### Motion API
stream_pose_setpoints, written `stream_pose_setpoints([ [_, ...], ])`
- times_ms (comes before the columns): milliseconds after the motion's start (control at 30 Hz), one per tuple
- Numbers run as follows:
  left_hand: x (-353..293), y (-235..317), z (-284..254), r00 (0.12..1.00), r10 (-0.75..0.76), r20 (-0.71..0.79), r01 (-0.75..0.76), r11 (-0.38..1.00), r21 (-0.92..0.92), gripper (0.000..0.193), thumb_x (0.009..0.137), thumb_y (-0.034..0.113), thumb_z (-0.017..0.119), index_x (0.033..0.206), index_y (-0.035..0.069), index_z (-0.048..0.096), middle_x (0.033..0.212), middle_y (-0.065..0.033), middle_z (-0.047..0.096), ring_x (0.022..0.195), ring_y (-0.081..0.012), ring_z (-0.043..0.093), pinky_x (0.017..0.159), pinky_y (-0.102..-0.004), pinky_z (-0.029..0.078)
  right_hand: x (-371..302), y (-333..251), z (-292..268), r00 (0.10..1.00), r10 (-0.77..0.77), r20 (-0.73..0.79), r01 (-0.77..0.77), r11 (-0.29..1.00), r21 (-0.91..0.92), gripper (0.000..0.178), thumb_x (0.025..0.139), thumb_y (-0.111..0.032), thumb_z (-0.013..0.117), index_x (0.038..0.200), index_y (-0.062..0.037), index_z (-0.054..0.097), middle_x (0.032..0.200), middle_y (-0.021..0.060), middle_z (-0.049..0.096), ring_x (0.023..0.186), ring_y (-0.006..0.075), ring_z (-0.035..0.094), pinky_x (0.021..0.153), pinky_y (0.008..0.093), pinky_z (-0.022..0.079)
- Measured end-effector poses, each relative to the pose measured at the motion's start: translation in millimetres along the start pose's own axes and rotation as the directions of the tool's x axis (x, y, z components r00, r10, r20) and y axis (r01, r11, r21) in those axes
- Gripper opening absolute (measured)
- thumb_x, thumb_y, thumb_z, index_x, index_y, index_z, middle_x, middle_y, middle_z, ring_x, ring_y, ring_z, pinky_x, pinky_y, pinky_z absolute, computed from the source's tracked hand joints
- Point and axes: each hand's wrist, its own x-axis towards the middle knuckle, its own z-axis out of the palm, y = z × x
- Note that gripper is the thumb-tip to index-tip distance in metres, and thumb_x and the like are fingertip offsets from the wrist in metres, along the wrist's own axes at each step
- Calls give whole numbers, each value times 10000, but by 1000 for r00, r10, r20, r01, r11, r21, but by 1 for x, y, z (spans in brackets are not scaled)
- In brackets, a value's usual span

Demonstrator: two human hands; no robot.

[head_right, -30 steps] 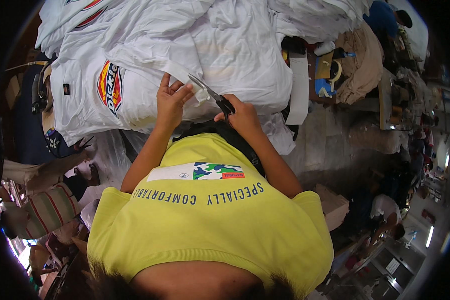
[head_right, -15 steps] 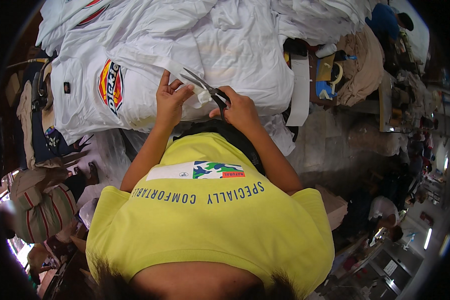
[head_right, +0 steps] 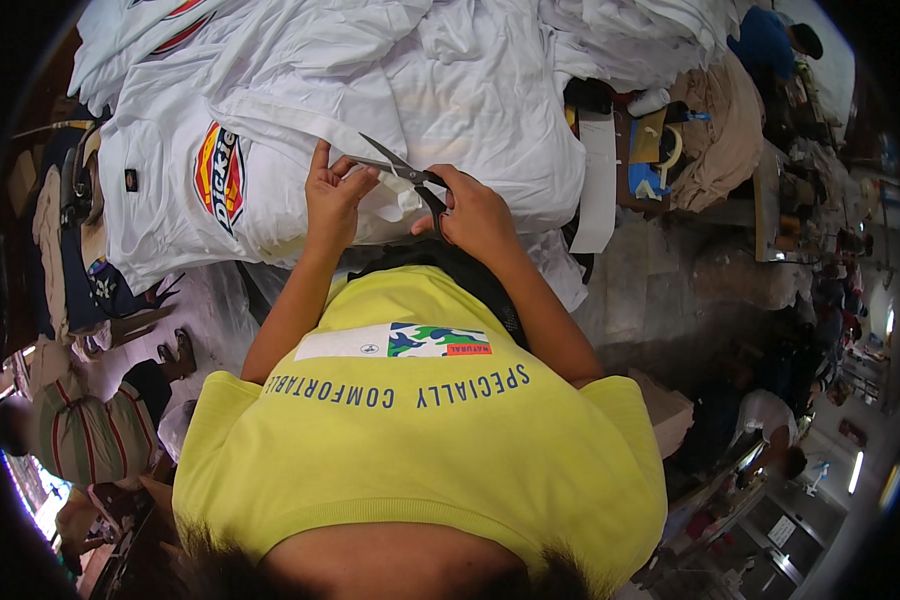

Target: The person trims threads from a garment using shears and then folds the garment onto a stack of similar items.

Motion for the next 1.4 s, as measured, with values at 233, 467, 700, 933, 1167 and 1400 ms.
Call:
stream_pose_setpoints([
  [233, -1, 1, 2, 1000, -15, 6, 15, 1000, -7, 791, 715, -89, 625, 1358, -10, 172, 947, -128, 581, 817, -131, 587, 735, -229, 482, -8, 18, 10, 998, -30, -48, 31, 999, 14, 549, 556, -284, 811, 991, -86, 539, 602, 128, 553, 586, 307, 590, 526, 365, 434],
  [467, 0, -5, -2, 1000, 8, 8, -8, 1000, 15, 795, 722, -73, 639, 1354, -35, 158, 959, -141, 576, 818, -131, 601, 732, -219, 474, -3, 2, 4, 997, -51, -51, 48, 997, -55, 618, 532, -343, 808, 1035, -114, 531, 611, 75, 526, 578, 256, 566, 531, 347, 423],
  [700, -1, -4, -1, 1000, 19, 22, -19, 1000, 20, 767, 729, -73, 631, 1353, -18, 190, 961, -139, 577, 806, -127, 605, 725, -211, 472, 8, -7, 5, 998, -45, -33, 42, 996, -75, 649, 524, -392, 808, 1046, -119, 538, 596, 67, 524, 544, 243, 556, 529, 325, 434],
  [933, -3, -3, -1, 1000, 4, 22, -4, 1000, 15, 706, 733, -61, 631, 1325, -15, 248, 927, -111, 584, 776, -110, 595, 713, -212, 475, 3, 19, 19, 993, -85, -84, 84, 996, -21, 494, 586, -286, 799, 973, -81, 572, 604, 112, 567, 522, 256, 567, 519, 312, 434],
  [1167, 12, 11, -9, 986, -149, -80, 139, 983, -118, 459, 757, -12, 638, 1158, 26, 419, 883, -39, 592, 779, -114, 587, 688, -244, 500, 0, 21, 20, 987, -106, -120, 109, 994, 21, 442, 604, -204, 796, 956, -54, 576, 605, 111, 571, 487, 188, 508, 502, 267, 404],
  [1400, 17, 10, -13, 997, -58, -45, 57, 998, -34, 540, 766, -35, 618, 1222, 84, 356, 885, -57, 601, 792, -133, 593, 713, -288, 511, -3, 14, 15, 997, 35, -66, -25, 988, 151, 564, 579, -312, 818, 982, -48, 524, 643, 77, 579, 582, 176, 576, 551, 294, 448],
])
